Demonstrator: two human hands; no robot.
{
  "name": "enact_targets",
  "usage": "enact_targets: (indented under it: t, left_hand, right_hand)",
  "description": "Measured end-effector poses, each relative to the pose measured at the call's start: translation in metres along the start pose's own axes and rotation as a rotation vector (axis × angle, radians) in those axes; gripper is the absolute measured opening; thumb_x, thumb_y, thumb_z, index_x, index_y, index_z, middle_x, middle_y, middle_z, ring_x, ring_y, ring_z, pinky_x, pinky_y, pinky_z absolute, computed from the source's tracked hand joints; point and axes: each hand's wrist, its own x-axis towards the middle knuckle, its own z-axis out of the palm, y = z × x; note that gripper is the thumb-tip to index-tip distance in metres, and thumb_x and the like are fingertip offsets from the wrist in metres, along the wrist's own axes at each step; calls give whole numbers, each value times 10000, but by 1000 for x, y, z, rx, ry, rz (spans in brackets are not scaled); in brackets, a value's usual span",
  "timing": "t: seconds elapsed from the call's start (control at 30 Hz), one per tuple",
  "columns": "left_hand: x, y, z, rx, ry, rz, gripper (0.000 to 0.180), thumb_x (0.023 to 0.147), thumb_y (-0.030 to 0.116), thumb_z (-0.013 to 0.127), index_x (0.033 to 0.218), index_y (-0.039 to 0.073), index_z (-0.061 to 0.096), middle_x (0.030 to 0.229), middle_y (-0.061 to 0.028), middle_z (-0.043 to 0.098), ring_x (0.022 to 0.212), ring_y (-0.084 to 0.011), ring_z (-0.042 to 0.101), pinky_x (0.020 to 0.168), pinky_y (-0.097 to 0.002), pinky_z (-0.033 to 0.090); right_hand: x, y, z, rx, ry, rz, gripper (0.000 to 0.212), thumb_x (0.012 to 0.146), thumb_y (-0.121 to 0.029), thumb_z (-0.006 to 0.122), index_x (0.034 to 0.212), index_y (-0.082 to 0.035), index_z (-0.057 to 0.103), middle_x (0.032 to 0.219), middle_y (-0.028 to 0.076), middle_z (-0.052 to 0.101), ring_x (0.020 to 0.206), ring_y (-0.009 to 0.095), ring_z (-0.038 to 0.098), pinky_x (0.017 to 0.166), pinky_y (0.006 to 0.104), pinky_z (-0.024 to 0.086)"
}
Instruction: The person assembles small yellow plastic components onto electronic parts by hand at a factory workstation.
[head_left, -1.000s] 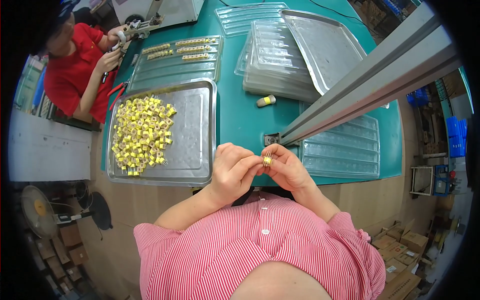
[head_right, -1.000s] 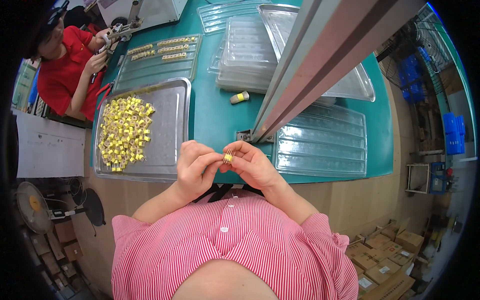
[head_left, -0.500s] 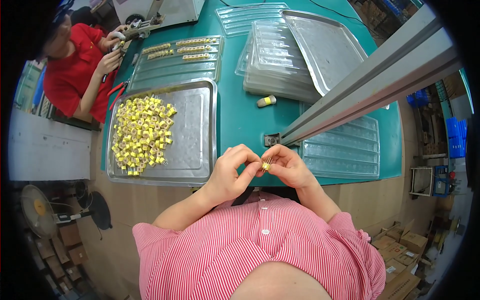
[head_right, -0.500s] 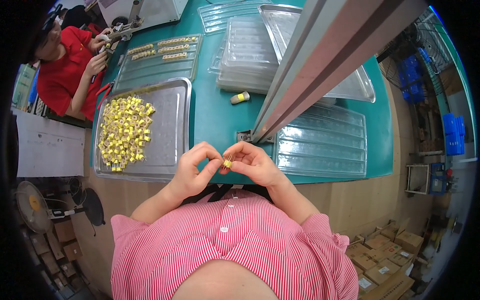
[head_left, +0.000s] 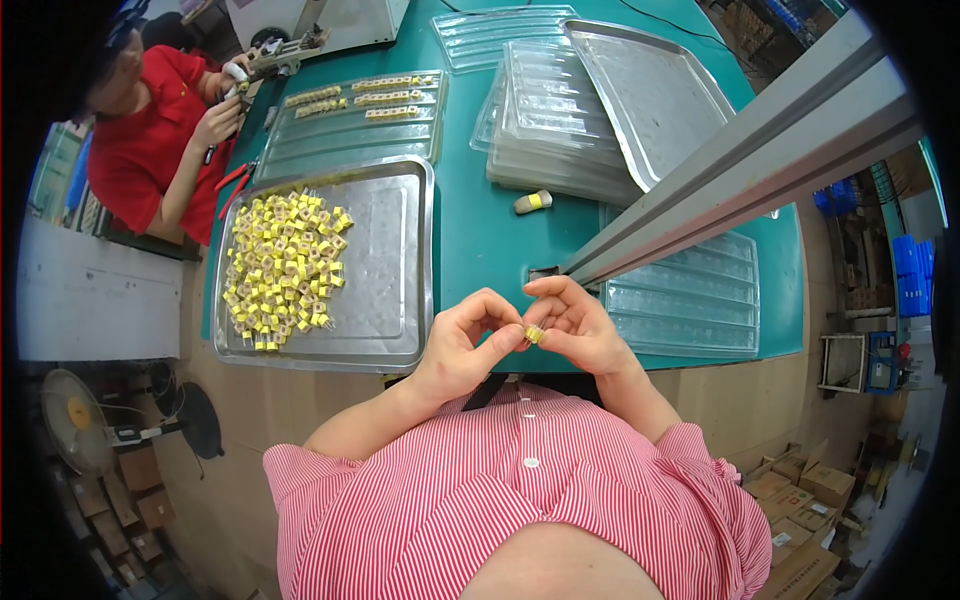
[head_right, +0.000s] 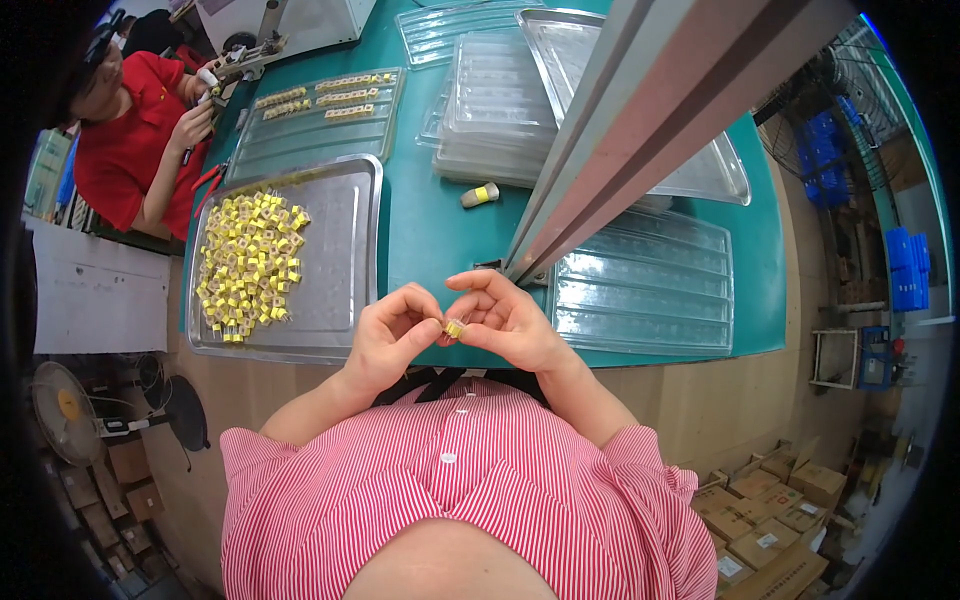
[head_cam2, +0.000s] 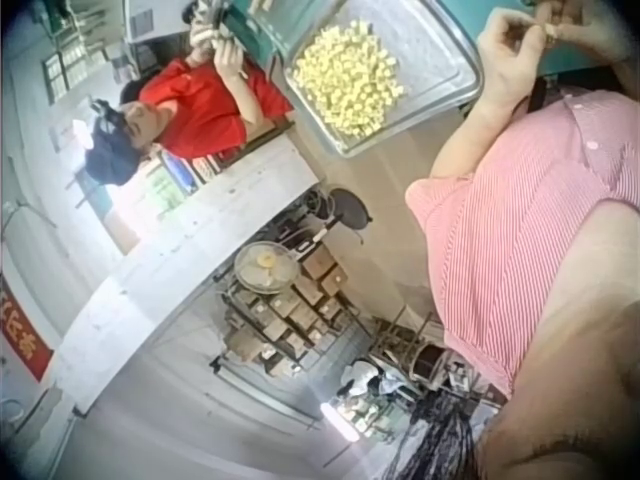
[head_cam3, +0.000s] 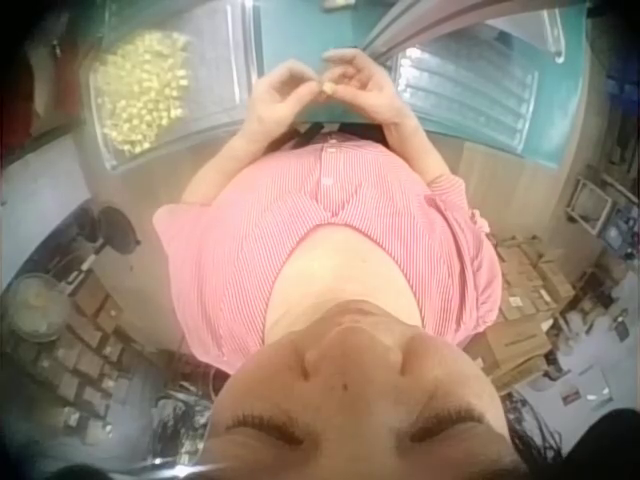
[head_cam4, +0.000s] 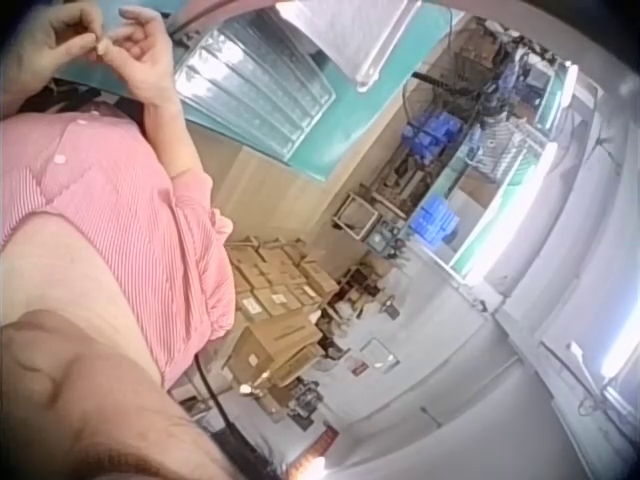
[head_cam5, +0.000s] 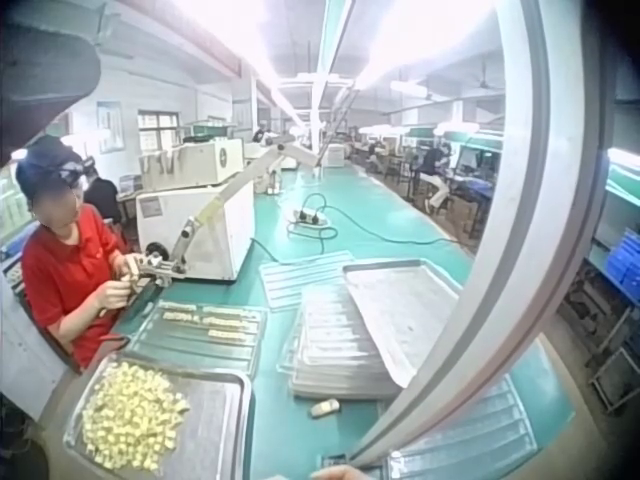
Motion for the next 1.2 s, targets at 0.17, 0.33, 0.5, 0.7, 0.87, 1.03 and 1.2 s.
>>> enact_targets:
  t: [0.17, 0.33, 0.5, 0.7, 0.87, 1.03, 1.2]
  left_hand:
    - [0, 5, -1, -106, -30, -156, 114, 781, 90, 544, 804, -10, 494, 749, -47, 536, 703, -84, 516, 626, -214, 428]
    - [0, 8, 0, -111, -17, -273, 106, 771, 86, 539, 801, 6, 476, 763, -35, 494, 694, -90, 493, 627, -215, 411]
    - [-1, 3, 2, -227, 10, -267, 133, 758, 81, 552, 827, 17, 459, 763, -37, 500, 688, -82, 496, 605, -204, 405]
    - [-2, 5, 3, -196, 5, -256, 161, 749, 66, 560, 852, 24, 443, 768, -34, 501, 688, -76, 495, 605, -204, 406]
    - [-2, 1, 3, -249, -11, -259, 158, 747, 69, 567, 846, 28, 450, 752, -12, 501, 679, -49, 478, 587, -180, 387]
    - [-2, -2, 3, -321, -25, -289, 157, 742, 71, 564, 839, 33, 446, 739, -8, 498, 667, -53, 469, 585, -185, 375]
    - [-2, -2, 5, -349, -16, -285, 158, 739, 67, 564, 835, 35, 442, 732, -5, 493, 654, -56, 463, 581, -189, 372]
  right_hand:
    - [-2, -11, 4, -166, -20, 8, 430, 744, 39, 534, 1134, 13, 354, 879, 110, 543, 824, 172, 555, 755, 263, 442]
    - [-3, -7, 3, -254, -40, -43, 425, 745, 55, 523, 1132, 12, 353, 877, 106, 544, 850, 152, 540, 761, 253, 432]
    - [-5, -7, 6, -204, -12, -51, 418, 749, 55, 519, 1130, 11, 353, 883, 104, 542, 851, 152, 536, 763, 260, 430]
    - [-6, -8, 7, -245, -16, -81, 415, 751, 51, 520, 1131, 5, 357, 884, 100, 544, 851, 151, 535, 758, 259, 428]
    - [-7, -7, 7, -269, -12, -89, 403, 750, 44, 529, 1120, 6, 373, 878, 98, 550, 846, 151, 538, 752, 256, 428]
    - [-8, -7, 7, -337, 5, -87, 409, 728, 72, 526, 1101, 12, 371, 860, 115, 553, 811, 157, 558, 715, 243, 450]
    - [-7, -8, 8, -340, -9, -116, 401, 730, 73, 524, 1097, 11, 373, 858, 118, 557, 804, 162, 564, 708, 243, 455]
